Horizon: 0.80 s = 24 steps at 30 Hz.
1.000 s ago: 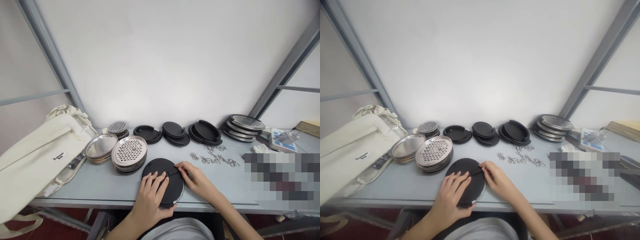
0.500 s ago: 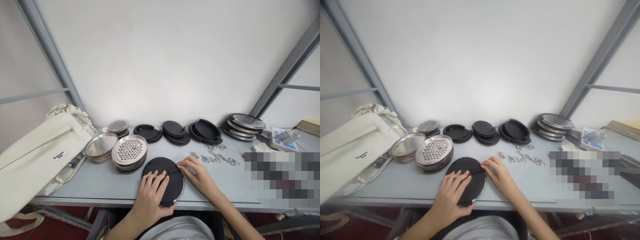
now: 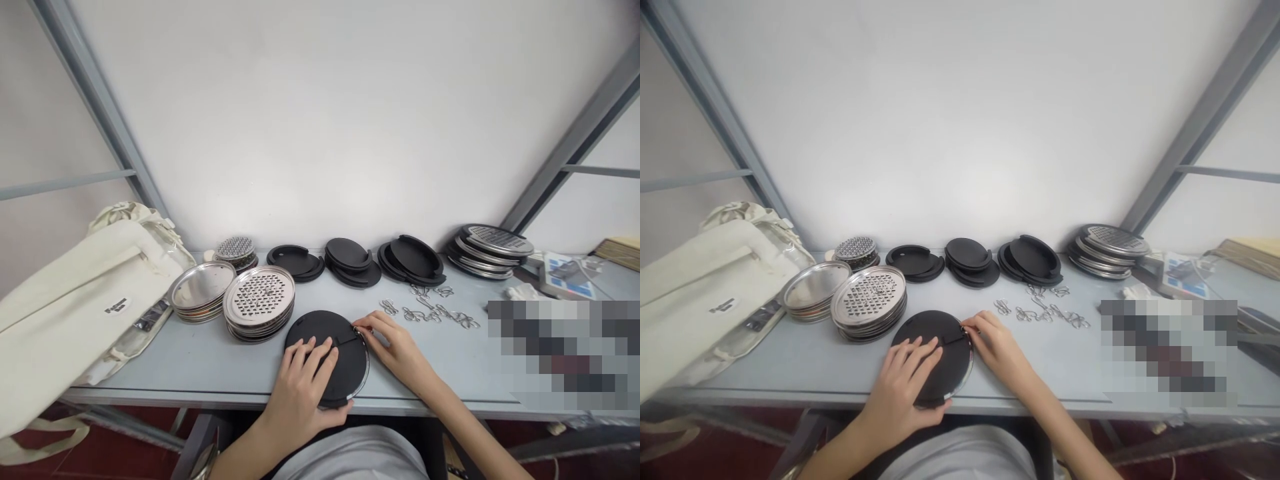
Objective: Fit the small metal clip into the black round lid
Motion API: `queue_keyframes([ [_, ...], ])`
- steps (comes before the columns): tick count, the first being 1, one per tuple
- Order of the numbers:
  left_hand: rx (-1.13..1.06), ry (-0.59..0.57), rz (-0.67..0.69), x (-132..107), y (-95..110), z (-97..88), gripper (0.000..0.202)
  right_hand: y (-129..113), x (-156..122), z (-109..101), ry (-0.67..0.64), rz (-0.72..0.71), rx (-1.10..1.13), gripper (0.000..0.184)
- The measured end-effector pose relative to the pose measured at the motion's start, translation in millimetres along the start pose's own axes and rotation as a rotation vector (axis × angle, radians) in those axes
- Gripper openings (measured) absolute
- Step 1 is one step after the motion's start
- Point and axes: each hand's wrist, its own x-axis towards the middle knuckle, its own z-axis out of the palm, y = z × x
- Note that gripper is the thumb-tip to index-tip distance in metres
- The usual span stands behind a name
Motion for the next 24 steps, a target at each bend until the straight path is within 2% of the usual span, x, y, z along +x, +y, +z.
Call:
queue_keyframes([
  [10, -0.019, 0.013, -0.016, -1, 0, 1.9, 0.057, -4, -1, -1, -0.009, 0.125, -0.001, 0.020],
  [14, -0.017, 0.015, -0.024, -1, 1, 1.0, 0.057, -1, -1, 0, -0.018, 0.132, 0.014, 0.024],
  [19, -0.036, 0.005, -0.025, -1, 0, 1.7, 0.055, 2, -1, 0, 0.029, 0.114, 0.033, 0.027],
  [24, -0.047, 0.000, -0.025, -2, -1, 2.2, 0.057, 8, -4, 2, 0.097, 0.170, 0.108, 0.022],
])
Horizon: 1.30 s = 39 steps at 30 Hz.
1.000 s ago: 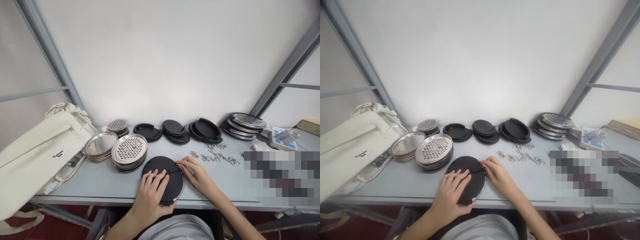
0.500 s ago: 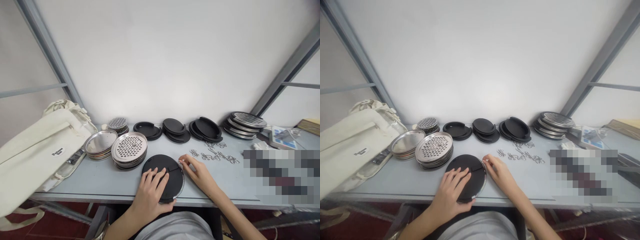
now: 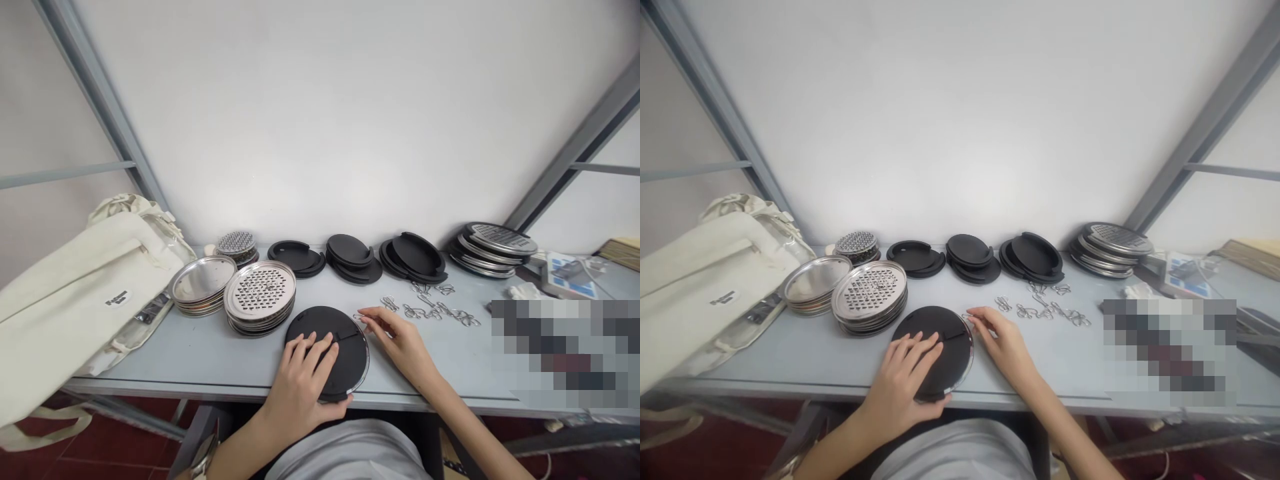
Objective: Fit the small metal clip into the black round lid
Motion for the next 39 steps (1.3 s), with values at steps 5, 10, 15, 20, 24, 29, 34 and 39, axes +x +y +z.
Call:
queue_keyframes([
  [5, -0.002, 0.012, 0.004, 0, 0, -0.2, 0.056, 4, -1, 3, -0.033, -0.020, 0.064, 0.019],
  [10, 0.016, 0.012, 0.007, 1, 0, -0.7, 0.057, -3, 1, 0, -0.052, -0.071, -0.008, 0.018],
  [15, 0.010, 0.019, 0.004, 0, 0, 0.5, 0.057, -8, 1, -3, -0.076, -0.136, -0.079, 0.019],
  [20, -0.002, 0.020, 0.000, -1, 0, 1.9, 0.055, -8, 0, -1, -0.150, -0.138, -0.060, 0.024],
  [24, -0.011, 0.015, -0.004, -1, -1, 2.2, 0.055, -9, 0, -1, -0.191, -0.132, -0.092, 0.028],
  [29, -0.024, 0.012, 0.001, 0, 0, 2.0, 0.056, -12, 0, -2, -0.205, -0.092, -0.102, 0.025],
  [34, -0.032, 0.010, -0.004, -1, 0, 1.9, 0.057, -14, -1, -2, -0.236, -0.037, -0.092, 0.023],
  [39, -0.029, 0.002, -0.002, -1, -1, 1.6, 0.057, -16, -1, -2, -0.246, -0.061, -0.096, 0.022],
])
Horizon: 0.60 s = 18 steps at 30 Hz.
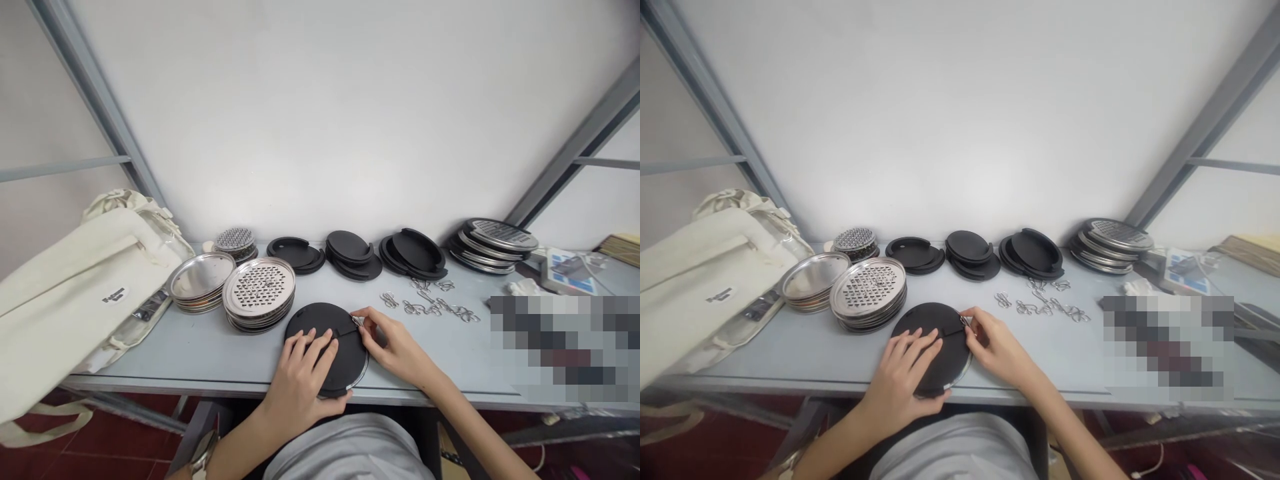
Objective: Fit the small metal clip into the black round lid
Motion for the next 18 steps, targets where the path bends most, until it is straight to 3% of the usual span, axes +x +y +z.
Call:
queue_keyframes([
  [7, 0.002, -0.006, -0.001, 0.2, 0.3, -0.6, 0.058, -0.5, 1.0, -0.1, -0.025, 0.007, 0.007, 0.025],
  [18, 0.031, -0.007, 0.007, 0.3, -0.3, -0.3, 0.057, 0.5, 1.2, 0.0, -0.027, 0.036, 0.012, 0.015],
])
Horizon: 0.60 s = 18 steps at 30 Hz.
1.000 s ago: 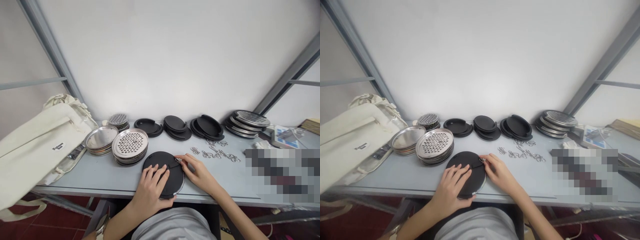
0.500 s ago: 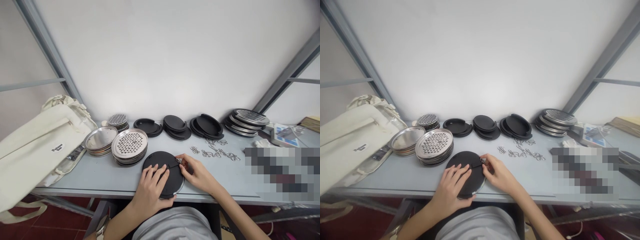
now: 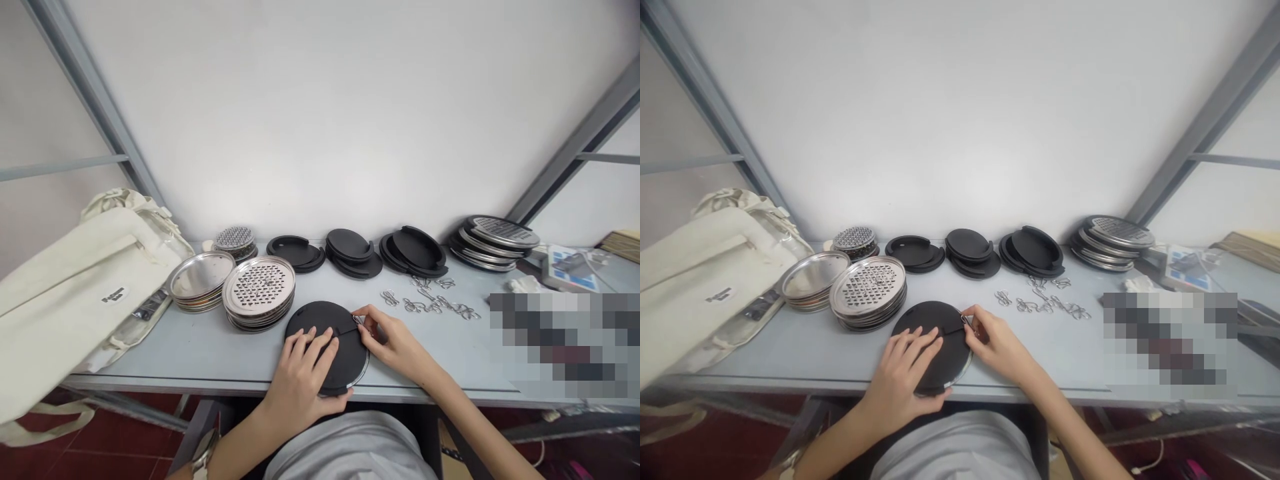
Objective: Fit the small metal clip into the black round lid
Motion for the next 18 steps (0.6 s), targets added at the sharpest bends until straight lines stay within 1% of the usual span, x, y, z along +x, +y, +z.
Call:
queue_keyframes([
  [18, -0.025, -0.010, -0.008, -0.1, 0.6, -1.3, 0.057, 2.5, -1.6, 1.9, 0.013, -0.015, 0.010, 0.012],
])
